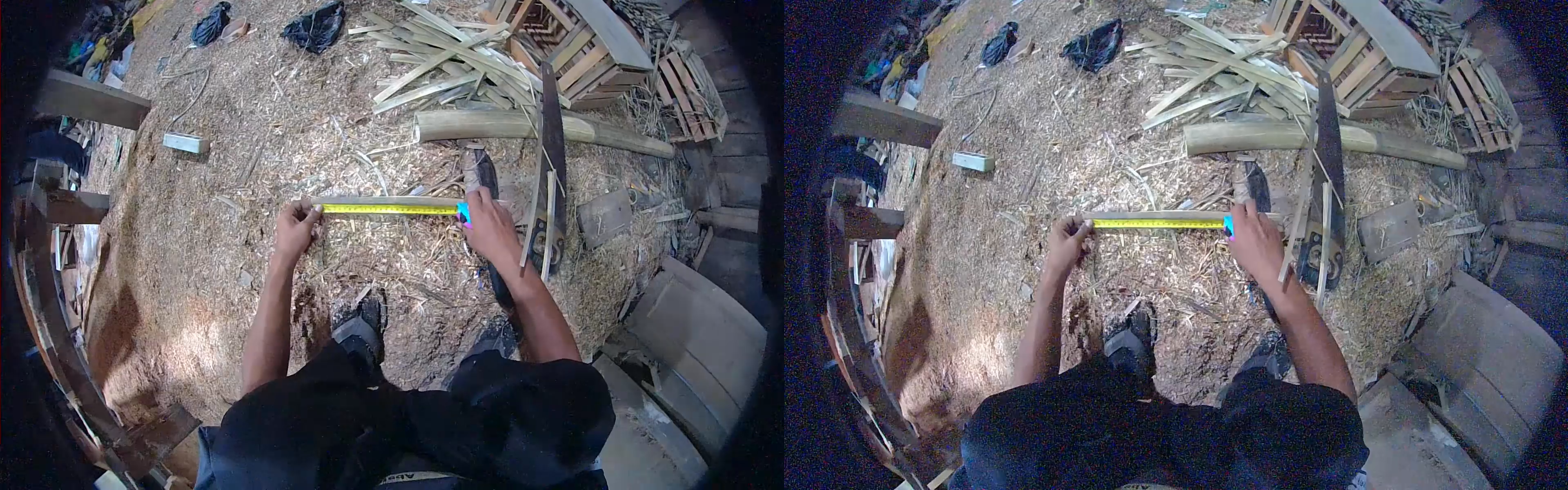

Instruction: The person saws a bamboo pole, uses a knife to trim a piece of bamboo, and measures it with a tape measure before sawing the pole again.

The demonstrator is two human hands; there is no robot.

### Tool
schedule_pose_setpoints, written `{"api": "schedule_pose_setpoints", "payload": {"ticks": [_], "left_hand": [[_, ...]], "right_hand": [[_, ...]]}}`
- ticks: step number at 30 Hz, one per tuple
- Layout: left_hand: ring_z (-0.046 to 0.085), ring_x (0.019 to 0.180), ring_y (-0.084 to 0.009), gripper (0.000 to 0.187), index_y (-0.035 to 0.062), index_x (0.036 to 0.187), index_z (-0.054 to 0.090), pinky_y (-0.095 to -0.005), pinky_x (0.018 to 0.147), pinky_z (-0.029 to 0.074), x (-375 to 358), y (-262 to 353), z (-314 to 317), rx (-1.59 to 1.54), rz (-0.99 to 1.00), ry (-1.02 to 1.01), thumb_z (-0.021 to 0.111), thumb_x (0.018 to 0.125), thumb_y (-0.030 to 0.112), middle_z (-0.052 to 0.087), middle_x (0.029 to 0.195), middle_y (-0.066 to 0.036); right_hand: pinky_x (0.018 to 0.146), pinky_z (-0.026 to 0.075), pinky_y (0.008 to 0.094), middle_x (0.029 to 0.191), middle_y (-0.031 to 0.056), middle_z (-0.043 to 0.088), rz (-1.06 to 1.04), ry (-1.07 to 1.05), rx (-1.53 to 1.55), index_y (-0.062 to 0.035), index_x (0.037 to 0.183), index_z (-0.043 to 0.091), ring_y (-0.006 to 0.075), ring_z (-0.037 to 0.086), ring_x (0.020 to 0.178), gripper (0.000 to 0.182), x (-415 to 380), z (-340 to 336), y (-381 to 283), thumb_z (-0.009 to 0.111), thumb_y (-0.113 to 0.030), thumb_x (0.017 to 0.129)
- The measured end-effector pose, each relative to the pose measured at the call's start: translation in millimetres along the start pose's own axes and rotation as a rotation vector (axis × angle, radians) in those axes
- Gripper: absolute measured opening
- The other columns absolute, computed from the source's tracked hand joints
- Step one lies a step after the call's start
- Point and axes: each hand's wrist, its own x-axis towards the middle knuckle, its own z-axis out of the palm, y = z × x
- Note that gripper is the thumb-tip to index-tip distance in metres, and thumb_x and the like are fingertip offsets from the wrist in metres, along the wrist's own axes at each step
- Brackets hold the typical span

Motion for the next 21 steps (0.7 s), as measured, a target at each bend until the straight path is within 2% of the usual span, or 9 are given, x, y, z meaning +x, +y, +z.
{"api": "schedule_pose_setpoints", "payload": {"ticks": [2,8,10,12,14,15,18,20,21], "left_hand": [[0.052,0.051,-0.0075,0.020,-0.0021,0.099,0.064,-0.0250,0.043,0.039,-0.3,-6.2,8.0,-0.073,0.107,0.074,0.070,0.090,0.015,0.065,0.071,-0.004],[0.050,0.053,-0.0058,0.020,0.0002,0.098,0.064,-0.0227,0.046,0.038,6.0,-12.0,6.4,-0.124,-0.040,0.063,0.072,0.089,0.017,0.063,0.071,-0.001],[0.049,0.053,-0.0055,0.020,0.0005,0.098,0.064,-0.0229,0.045,0.037,4.1,-6.1,6.3,-0.130,-0.024,0.054,0.072,0.089,0.017,0.063,0.071,-0.001],[0.050,0.054,-0.0053,0.021,-0.0003,0.097,0.065,-0.0230,0.046,0.037,4.9,-6.7,4.6,-0.079,-0.036,0.029,0.071,0.090,0.018,0.064,0.072,-0.001],[0.050,0.055,-0.0051,0.020,-0.0004,0.096,0.067,-0.0228,0.047,0.036,8.4,-11.5,4.5,-0.049,0.106,0.018,0.069,0.091,0.019,0.063,0.072,0.000],[0.049,0.055,-0.0047,0.021,-0.0004,0.096,0.068,-0.0225,0.048,0.036,7.1,-7.7,5.7,-0.061,0.073,0.031,0.067,0.092,0.020,0.062,0.070,0.000],[0.048,0.055,-0.0045,0.021,-0.0002,0.096,0.068,-0.0225,0.047,0.035,6.1,-5.5,4.8,-0.057,0.020,0.026,0.068,0.092,0.021,0.061,0.069,0.001],[0.047,0.055,-0.0045,0.021,0.0001,0.095,0.067,-0.0230,0.047,0.036,7.6,-5.6,5.0,-0.048,0.070,0.034,0.068,0.092,0.021,0.060,0.069,0.002],[0.049,0.062,-0.0053,0.020,0.0009,0.096,0.067,-0.0227,0.054,0.037,8.7,-6.3,3.6,-0.048,0.030,0.028,0.069,0.091,0.020,0.060,0.074,0.003]], "right_hand": [[0.078,0.051,0.0502,0.107,0.0183,0.051,-0.049,0.008,0.066,-0.0009,0.107,0.051,0.0411,0.061,0.091,0.041,-5.2,-7.2,4.2,0.075,-0.009,0.075],[0.088,0.048,0.0501,0.114,0.0260,0.050,0.030,0.061,0.096,0.0007,0.112,0.052,0.0467,0.056,0.104,0.043,-24.6,-15.2,63.1,0.074,-0.010,0.076],[0.090,0.048,0.0491,0.121,0.0284,0.049,0.150,-0.086,0.058,0.0013,0.113,0.053,0.0463,0.054,0.110,0.042,-28.9,-24.2,83.4,0.073,-0.013,0.078],[0.088,0.049,0.0474,0.117,0.0295,0.055,0.135,-0.065,0.076,0.0010,0.111,0.055,0.0445,0.058,0.106,0.040,-31.1,-15.0,109.8,0.071,-0.019,0.080],[0.076,0.050,0.0479,0.096,0.0195,0.062,0.088,-0.163,0.116,-0.0055,0.106,0.052,0.0408,0.062,0.093,0.044,-27.4,-13.8,117.6,0.078,-0.023,0.076],[0.075,0.050,0.0471,0.094,0.0210,0.064,0.101,-0.216,0.151,-0.0051,0.106,0.055,0.0419,0.063,0.092,0.045,-25.2,-30.4,102.7,0.077,-0.033,0.078],[0.075,0.051,0.0457,0.093,0.0226,0.066,0.139,-0.289,0.143,-0.0045,0.107,0.059,0.0409,0.065,0.089,0.049,-16.1,-46.1,87.6,0.074,-0.043,0.080],[0.073,0.052,0.0444,0.091,0.0225,0.067,0.135,-0.210,0.142,-0.0035,0.105,0.062,0.0394,0.066,0.087,0.047,-17.5,-22.0,110.0,0.069,-0.044,0.082],[0.073,0.052,0.0440,0.091,0.0219,0.067,0.108,-0.189,0.163,-0.0032,0.105,0.062,0.0390,0.066,0.087,0.044,-16.9,-20.7,110.6,0.069,-0.041,0.083]]}}
